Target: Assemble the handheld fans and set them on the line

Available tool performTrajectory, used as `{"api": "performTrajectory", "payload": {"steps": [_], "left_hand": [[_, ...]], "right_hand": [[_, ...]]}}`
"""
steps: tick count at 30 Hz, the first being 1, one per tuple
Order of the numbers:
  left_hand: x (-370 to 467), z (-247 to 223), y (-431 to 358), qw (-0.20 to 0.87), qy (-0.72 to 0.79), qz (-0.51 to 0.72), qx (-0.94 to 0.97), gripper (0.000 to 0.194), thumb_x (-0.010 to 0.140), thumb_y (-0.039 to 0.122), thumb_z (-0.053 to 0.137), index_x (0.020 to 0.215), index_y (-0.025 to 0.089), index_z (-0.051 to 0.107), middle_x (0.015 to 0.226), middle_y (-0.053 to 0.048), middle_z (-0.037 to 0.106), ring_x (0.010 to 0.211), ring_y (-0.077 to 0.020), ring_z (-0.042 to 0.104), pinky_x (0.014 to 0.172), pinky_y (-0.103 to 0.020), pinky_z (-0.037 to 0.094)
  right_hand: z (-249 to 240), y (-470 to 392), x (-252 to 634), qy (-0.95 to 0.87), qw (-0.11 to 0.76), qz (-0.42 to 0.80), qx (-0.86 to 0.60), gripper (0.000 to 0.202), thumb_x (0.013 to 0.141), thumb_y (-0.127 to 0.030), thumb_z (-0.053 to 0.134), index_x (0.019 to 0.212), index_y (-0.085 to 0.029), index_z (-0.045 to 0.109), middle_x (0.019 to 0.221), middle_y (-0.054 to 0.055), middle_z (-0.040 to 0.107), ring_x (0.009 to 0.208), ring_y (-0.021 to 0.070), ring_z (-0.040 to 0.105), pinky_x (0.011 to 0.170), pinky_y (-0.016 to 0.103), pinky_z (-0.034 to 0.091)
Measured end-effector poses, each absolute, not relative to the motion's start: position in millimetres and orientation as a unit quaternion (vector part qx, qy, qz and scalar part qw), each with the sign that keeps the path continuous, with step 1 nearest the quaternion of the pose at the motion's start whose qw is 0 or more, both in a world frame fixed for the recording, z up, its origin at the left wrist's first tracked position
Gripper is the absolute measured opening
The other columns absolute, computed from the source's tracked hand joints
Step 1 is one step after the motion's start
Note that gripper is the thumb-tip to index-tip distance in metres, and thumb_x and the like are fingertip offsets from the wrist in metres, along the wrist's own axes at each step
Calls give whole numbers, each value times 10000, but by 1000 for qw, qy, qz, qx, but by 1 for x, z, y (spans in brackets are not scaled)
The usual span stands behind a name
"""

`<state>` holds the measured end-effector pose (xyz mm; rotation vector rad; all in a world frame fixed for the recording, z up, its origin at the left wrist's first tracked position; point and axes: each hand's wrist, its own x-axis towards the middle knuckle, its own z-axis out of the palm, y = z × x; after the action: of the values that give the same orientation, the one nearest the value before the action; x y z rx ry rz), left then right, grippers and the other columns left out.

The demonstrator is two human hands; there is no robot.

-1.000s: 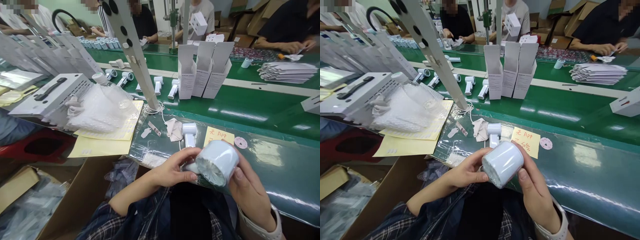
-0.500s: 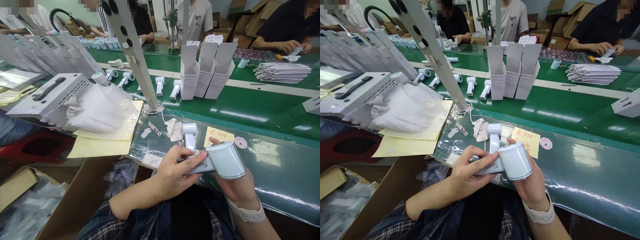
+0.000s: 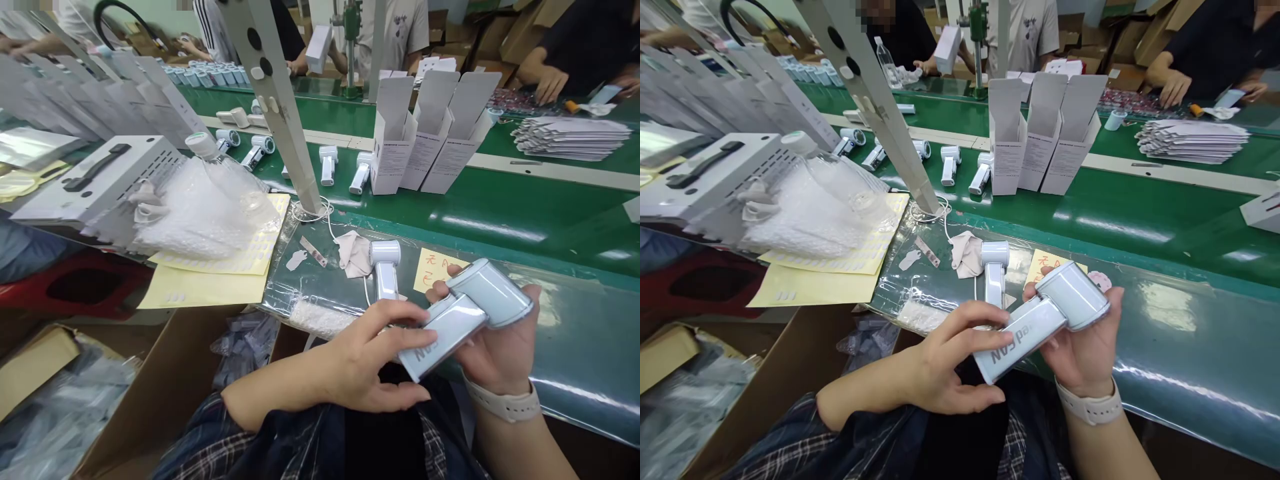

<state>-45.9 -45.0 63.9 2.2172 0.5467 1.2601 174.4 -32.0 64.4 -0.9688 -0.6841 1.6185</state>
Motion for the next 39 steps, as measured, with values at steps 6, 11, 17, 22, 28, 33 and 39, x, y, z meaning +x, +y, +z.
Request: {"api": "performTrajectory", "payload": {"steps": [6,11,17,22,28,33,39], "left_hand": [[-47,47,-42,285,163,507,797,553,853,230,854,1321,246,560,1371,-184,682,1277,-292,709,1073,-448,627],[-45,45,-45,302,148,527,780,525,818,187,880,1223,251,552,1381,-186,712,1275,-297,720,1088,-490,629],[-45,44,-42,229,124,537,803,528,810,262,900,1232,171,596,1319,-190,728,1242,-287,736,1086,-435,638],[-47,39,-43,428,199,531,704,764,835,475,862,1517,273,581,1289,-136,692,1151,-253,731,1004,-374,645],[-45,37,-42,705,224,456,495,636,836,626,815,1365,282,736,1324,-136,660,1242,-297,621,1123,-454,498],[-40,36,-42,752,180,470,425,516,749,469,941,1211,293,795,1280,-90,689,1175,-214,662,1039,-339,527],[-38,36,-49,762,144,490,398,381,734,260,966,1008,210,706,1266,-78,705,1138,-170,712,927,-276,564]], "right_hand": [[70,-26,174,-329,515,667,-426,984,849,-982,136,1334,-294,644,888,96,688,476,151,358,435,279,310],[75,-29,173,-314,531,655,-436,944,857,-972,145,1217,-286,686,865,106,651,573,209,486,516,351,457],[82,-30,171,-271,546,706,-361,766,729,-986,579,1069,-331,783,838,68,681,605,192,552,477,292,480],[80,-37,174,-286,562,711,-313,858,568,-869,852,1214,-310,778,1015,98,730,624,167,545,395,234,432],[74,-42,170,-361,582,647,-334,443,728,-419,958,1116,-319,767,775,23,656,551,141,529,375,212,444],[76,-40,163,-339,569,649,-375,399,685,-399,996,1001,-265,793,1013,79,771,497,77,488,404,219,454],[58,-45,169,-335,552,672,-362,594,724,-442,973,1269,-375,747,1078,45,744,604,108,568,511,236,506]]}}
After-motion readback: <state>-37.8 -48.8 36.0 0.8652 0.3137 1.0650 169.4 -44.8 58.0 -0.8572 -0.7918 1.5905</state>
